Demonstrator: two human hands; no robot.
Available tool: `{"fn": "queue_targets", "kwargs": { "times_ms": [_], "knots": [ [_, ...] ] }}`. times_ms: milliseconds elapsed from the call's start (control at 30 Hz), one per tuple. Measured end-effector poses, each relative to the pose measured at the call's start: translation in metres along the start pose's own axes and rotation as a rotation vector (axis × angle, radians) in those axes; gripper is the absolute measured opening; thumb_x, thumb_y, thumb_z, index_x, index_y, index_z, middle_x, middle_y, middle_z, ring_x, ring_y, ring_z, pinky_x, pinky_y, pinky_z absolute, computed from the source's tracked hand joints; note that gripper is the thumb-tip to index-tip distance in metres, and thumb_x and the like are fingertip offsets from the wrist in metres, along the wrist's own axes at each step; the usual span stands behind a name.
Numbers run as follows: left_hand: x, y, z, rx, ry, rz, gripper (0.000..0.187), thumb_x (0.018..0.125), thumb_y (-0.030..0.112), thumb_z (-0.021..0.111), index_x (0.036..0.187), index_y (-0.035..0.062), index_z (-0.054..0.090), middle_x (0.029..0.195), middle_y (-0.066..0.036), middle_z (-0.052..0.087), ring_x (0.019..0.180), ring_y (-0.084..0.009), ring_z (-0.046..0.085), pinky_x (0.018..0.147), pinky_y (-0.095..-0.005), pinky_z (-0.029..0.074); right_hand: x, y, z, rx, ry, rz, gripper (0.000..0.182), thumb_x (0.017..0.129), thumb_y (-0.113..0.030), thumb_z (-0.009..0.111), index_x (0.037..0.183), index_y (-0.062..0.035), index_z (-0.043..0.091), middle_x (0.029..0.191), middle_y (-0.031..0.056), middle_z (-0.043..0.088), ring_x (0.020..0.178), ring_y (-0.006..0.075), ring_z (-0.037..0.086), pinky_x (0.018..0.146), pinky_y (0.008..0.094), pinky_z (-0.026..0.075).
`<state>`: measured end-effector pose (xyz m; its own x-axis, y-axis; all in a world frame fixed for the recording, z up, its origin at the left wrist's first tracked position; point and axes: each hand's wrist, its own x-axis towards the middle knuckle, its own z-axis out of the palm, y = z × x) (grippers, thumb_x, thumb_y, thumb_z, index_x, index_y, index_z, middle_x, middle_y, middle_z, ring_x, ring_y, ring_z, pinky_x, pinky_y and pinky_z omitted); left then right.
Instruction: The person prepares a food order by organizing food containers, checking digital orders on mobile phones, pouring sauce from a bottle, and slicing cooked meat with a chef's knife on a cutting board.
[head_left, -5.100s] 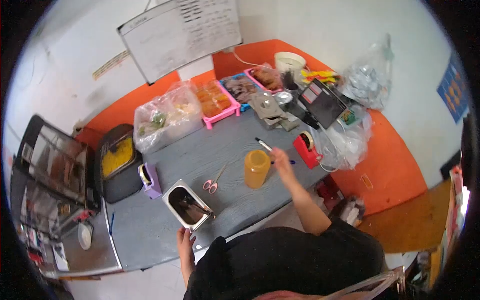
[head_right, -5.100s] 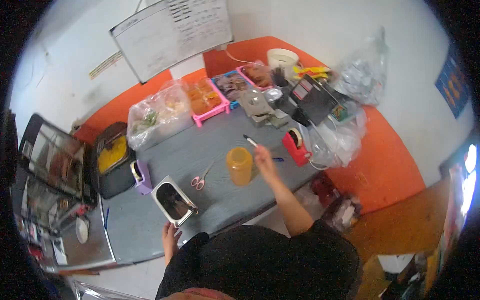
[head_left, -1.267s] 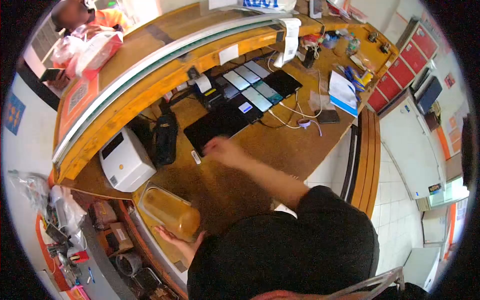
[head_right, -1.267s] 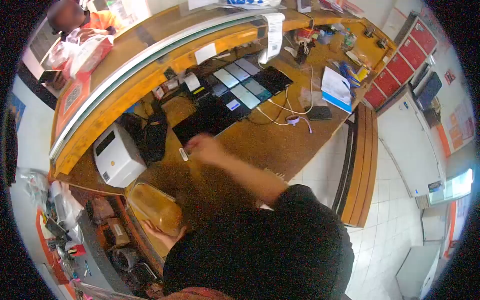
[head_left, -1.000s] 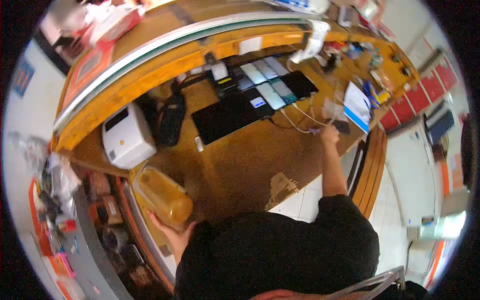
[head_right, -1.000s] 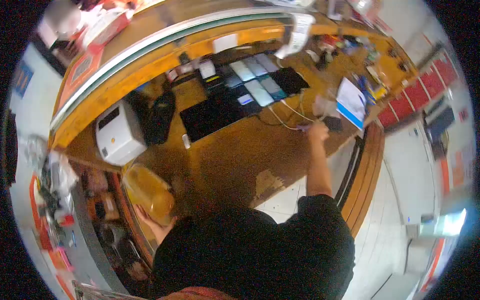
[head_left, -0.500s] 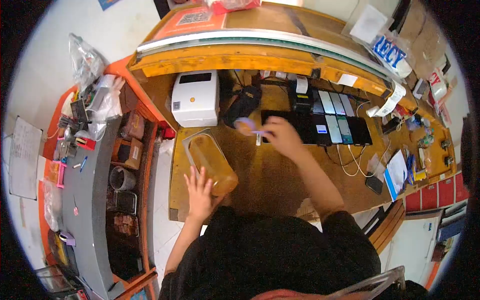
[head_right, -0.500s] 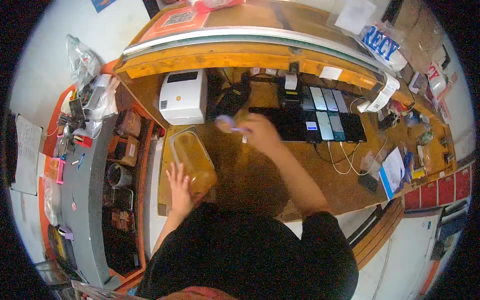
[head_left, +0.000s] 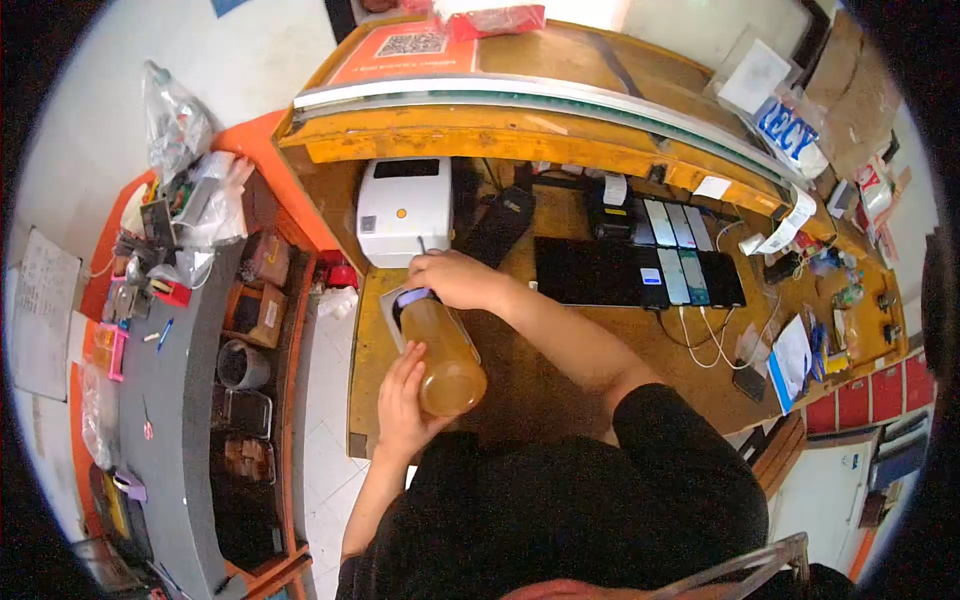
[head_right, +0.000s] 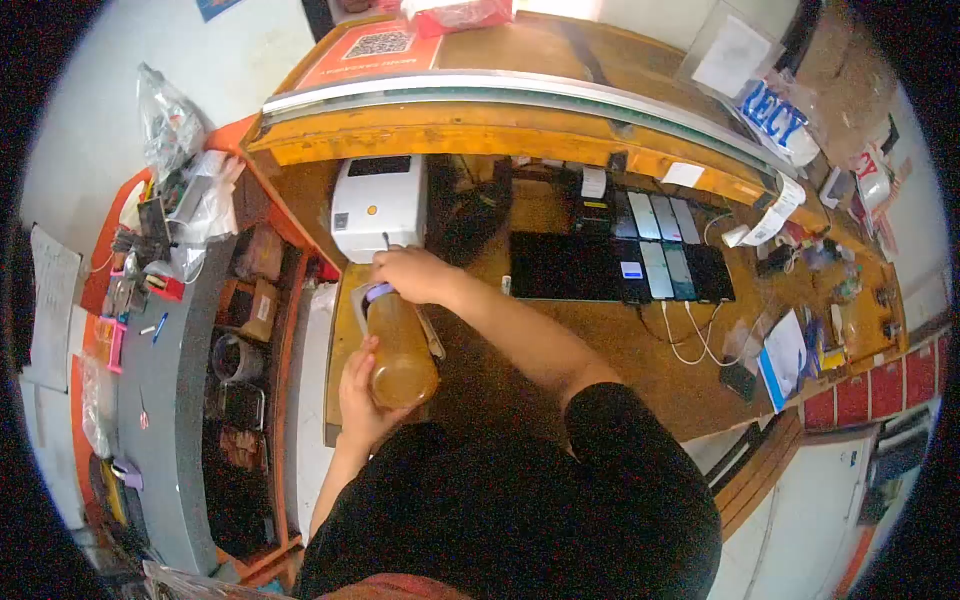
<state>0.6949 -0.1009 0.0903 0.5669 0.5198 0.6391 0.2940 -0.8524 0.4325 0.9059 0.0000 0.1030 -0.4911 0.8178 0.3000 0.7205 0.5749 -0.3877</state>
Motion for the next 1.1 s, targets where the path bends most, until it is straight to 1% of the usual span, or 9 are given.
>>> {"fn": "queue_targets", "kwargs": {
  "times_ms": [167,300,367,500,800,900,933,1033,1100],
  "knots": [
    [-0.003,-0.009,0.011,0.010,-0.015,0.002,0.094,0.053,0.022,0.083,0.129,0.0103,0.028,0.131,-0.017,0.039,0.118,-0.0381,0.041,0.095,-0.0473,0.036,-0.046,0.024,-0.038,0.211,0.506,0.187,0.019,0.075,0.001,0.053,0.090,-0.0030,0.063,0.088,0.0123,0.060,0.087,0.0284,0.058,0.074,0.0351,0.047],
    [-0.031,-0.010,0.016,-0.006,-0.058,-0.091,0.093,0.053,0.014,0.081,0.130,0.0114,0.028,0.133,-0.018,0.037,0.120,-0.0396,0.037,0.098,-0.0478,0.031,-0.136,0.172,-0.031,0.176,1.001,0.618,0.017,0.080,-0.002,0.055,0.095,-0.0034,0.063,0.088,0.0096,0.064,0.079,0.0185,0.061,0.069,0.0292,0.048],
    [-0.048,-0.013,0.022,-0.009,-0.124,-0.325,0.093,0.052,0.013,0.082,0.129,0.0118,0.029,0.134,-0.018,0.035,0.120,-0.0402,0.036,0.099,-0.0479,0.030,-0.172,0.211,-0.070,0.018,0.814,1.077,0.029,0.073,-0.013,0.065,0.100,-0.0031,0.062,0.089,0.0115,0.064,0.082,0.0221,0.063,0.071,0.0314,0.048],
    [-0.049,0.004,0.022,0.055,-0.009,-0.306,0.100,0.052,0.015,0.083,0.134,0.0130,0.024,0.135,-0.021,0.033,0.121,-0.0412,0.035,0.098,-0.0484,0.031,-0.222,0.315,-0.095,-0.044,0.657,1.231,0.050,0.065,-0.027,0.072,0.106,-0.0019,0.059,0.101,0.0164,0.061,0.093,0.0274,0.059,0.080,0.0351,0.046],
    [-0.058,0.022,0.022,0.059,0.051,-0.492,0.117,0.046,0.010,0.085,0.138,0.0058,0.013,0.141,-0.017,0.023,0.128,-0.0335,0.028,0.106,-0.0432,0.023,-0.246,0.298,-0.138,0.369,0.645,0.621,0.060,0.062,-0.035,0.074,0.109,-0.0016,0.057,0.113,0.0155,0.056,0.105,0.0283,0.053,0.087,0.0363,0.042],
    [-0.054,0.034,0.020,0.082,0.038,-0.613,0.110,0.055,0.021,0.084,0.138,0.0063,0.013,0.140,-0.023,0.021,0.126,-0.0364,0.030,0.102,-0.0453,0.029,-0.264,0.265,-0.171,0.319,0.183,0.676,0.064,0.060,-0.038,0.074,0.110,-0.0015,0.057,0.117,0.0152,0.054,0.109,0.0286,0.051,0.090,0.0367,0.040],
    [-0.058,0.037,0.018,0.075,0.043,-0.595,0.104,0.058,0.021,0.080,0.137,0.0050,0.014,0.139,-0.023,0.020,0.126,-0.0372,0.029,0.102,-0.0458,0.027,-0.272,0.282,-0.177,-0.043,-0.436,1.025,0.067,0.056,-0.039,0.075,0.108,-0.0013,0.058,0.111,0.0149,0.057,0.104,0.0299,0.053,0.086,0.0375,0.043],
    [-0.077,0.041,0.008,0.094,0.148,-0.452,0.089,0.065,0.022,0.072,0.134,0.0043,0.018,0.136,-0.023,0.022,0.123,-0.0378,0.031,0.101,-0.0468,0.027,-0.318,0.276,-0.176,-0.396,-0.728,0.866,0.064,0.051,-0.035,0.077,0.102,-0.0005,0.060,0.102,0.0167,0.061,0.095,0.0303,0.057,0.079,0.0371,0.046],
    [-0.082,0.044,0.006,0.119,0.248,-0.323,0.080,0.068,0.024,0.067,0.131,0.0050,0.022,0.133,-0.023,0.025,0.119,-0.0375,0.034,0.099,-0.0474,0.028,-0.341,0.270,-0.146,-0.122,-0.150,0.597,0.073,0.058,-0.029,0.077,0.121,-0.0037,0.049,0.115,0.0155,0.054,0.107,0.0297,0.051,0.092,0.0334,0.039]
  ]
}}
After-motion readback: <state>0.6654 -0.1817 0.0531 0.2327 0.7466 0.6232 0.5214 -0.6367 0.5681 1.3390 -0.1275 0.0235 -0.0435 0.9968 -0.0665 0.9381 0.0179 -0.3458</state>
